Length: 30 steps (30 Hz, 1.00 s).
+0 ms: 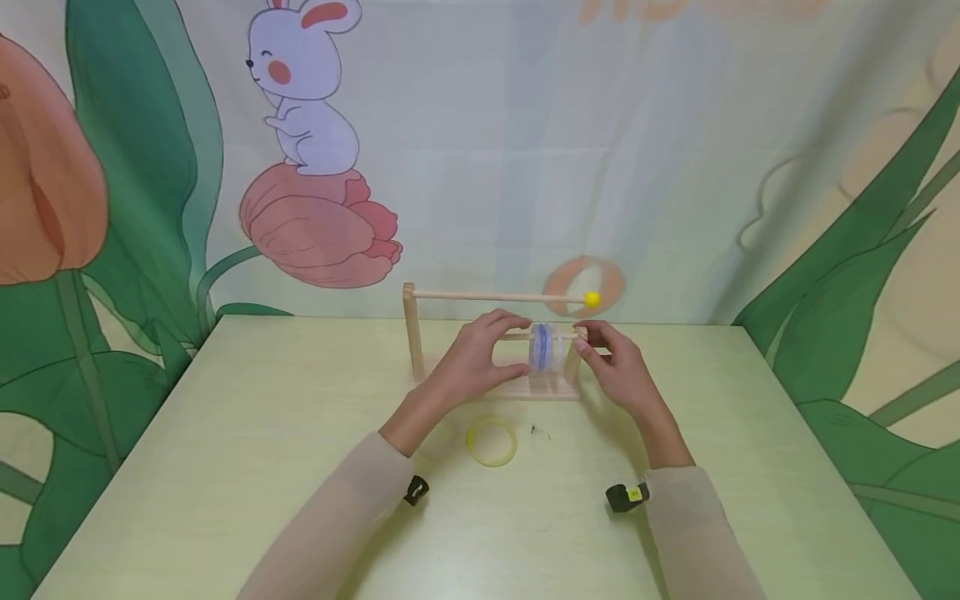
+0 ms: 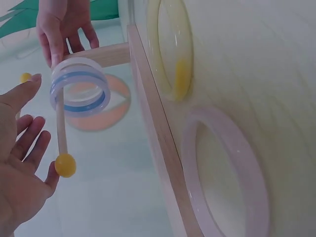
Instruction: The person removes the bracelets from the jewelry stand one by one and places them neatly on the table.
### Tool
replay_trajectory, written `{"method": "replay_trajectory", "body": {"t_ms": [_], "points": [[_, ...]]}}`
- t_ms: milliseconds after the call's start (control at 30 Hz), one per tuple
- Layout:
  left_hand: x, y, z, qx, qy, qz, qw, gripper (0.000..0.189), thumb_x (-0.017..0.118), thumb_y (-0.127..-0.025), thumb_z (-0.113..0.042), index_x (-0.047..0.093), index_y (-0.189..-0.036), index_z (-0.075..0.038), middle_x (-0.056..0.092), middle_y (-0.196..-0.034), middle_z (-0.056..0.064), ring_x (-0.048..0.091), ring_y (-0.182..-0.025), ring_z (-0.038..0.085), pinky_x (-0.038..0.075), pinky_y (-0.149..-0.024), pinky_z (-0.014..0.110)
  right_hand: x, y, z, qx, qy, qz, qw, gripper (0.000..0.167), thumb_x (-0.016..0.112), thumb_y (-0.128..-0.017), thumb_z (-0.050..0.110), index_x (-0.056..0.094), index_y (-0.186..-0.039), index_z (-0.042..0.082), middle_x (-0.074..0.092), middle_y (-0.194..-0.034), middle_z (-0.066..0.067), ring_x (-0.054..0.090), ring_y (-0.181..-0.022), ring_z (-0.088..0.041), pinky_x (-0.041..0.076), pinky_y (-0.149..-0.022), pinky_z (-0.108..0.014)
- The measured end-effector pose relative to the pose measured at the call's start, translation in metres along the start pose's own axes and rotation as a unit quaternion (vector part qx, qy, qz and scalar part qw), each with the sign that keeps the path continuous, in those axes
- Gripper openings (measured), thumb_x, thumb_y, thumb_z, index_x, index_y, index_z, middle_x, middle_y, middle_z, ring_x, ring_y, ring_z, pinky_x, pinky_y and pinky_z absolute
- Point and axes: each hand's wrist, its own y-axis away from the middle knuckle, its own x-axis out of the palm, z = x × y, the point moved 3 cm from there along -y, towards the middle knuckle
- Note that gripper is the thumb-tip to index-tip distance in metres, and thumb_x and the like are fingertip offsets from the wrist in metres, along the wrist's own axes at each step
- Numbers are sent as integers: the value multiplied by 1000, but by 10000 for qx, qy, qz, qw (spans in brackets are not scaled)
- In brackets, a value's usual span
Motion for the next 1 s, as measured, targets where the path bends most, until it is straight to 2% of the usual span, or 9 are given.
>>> {"method": "replay_trajectory", "body": {"t_ms": [167,267,400,567,767,867,1000], "points": [[6,-15,5,-110,-234,116,9996,66,88,-90,-30,61,-147,-13,61,-145,4,56,-137,25,42,-114,53,0,1,-1,1,-76,10,10000,38,61,-110,25,61,-141,4,68,-123,-17,64,-119,-32,54,-98,-52],[10,-21,7,-193,-333,357,9986,71,88,-90,-34,58,-151,-13,58,-149,6,55,-138,27,43,-115,52,0,1,-1,-33,-136,12,9999,39,61,-110,25,61,-141,2,69,-123,-18,64,-118,-31,54,-97,-49],[12,-25,9,-393,-464,738,9954,77,86,-91,-39,54,-155,-14,53,-155,7,51,-142,30,40,-118,54,1,1,-1,-57,-141,29,9999,39,60,-110,25,60,-141,1,69,-124,-18,64,-118,-31,54,-96,-46],[15,-27,10,-538,-709,986,9911,77,85,-92,-40,52,-157,-14,51,-158,8,49,-145,31,38,-118,58,3,3,-2,-39,-124,68,9999,38,60,-110,25,61,-142,3,69,-124,-18,64,-118,-32,54,-96,-49],[23,-30,12,-614,-1048,1125,9862,78,84,-92,-43,51,-158,-17,49,-160,6,48,-146,29,40,-117,57,0,4,-3,-24,-90,52,9999,38,61,-110,25,61,-142,3,69,-123,-19,64,-120,-33,54,-98,-50],[24,-32,13,-666,-1140,1112,9850,78,84,-92,-44,52,-157,-18,50,-160,5,48,-146,27,41,-116,56,-1,2,-1,-31,-97,90,9999,40,60,-111,26,60,-143,2,68,-124,-19,63,-121,-34,53,-98,-53],[22,-30,14,-712,-1195,1077,9844,76,84,-92,-44,53,-156,-19,51,-159,5,48,-146,26,41,-116,56,1,1,1,-36,-89,108,9999,39,60,-111,26,60,-142,3,68,-124,-18,64,-120,-32,54,-97,-49]]}}
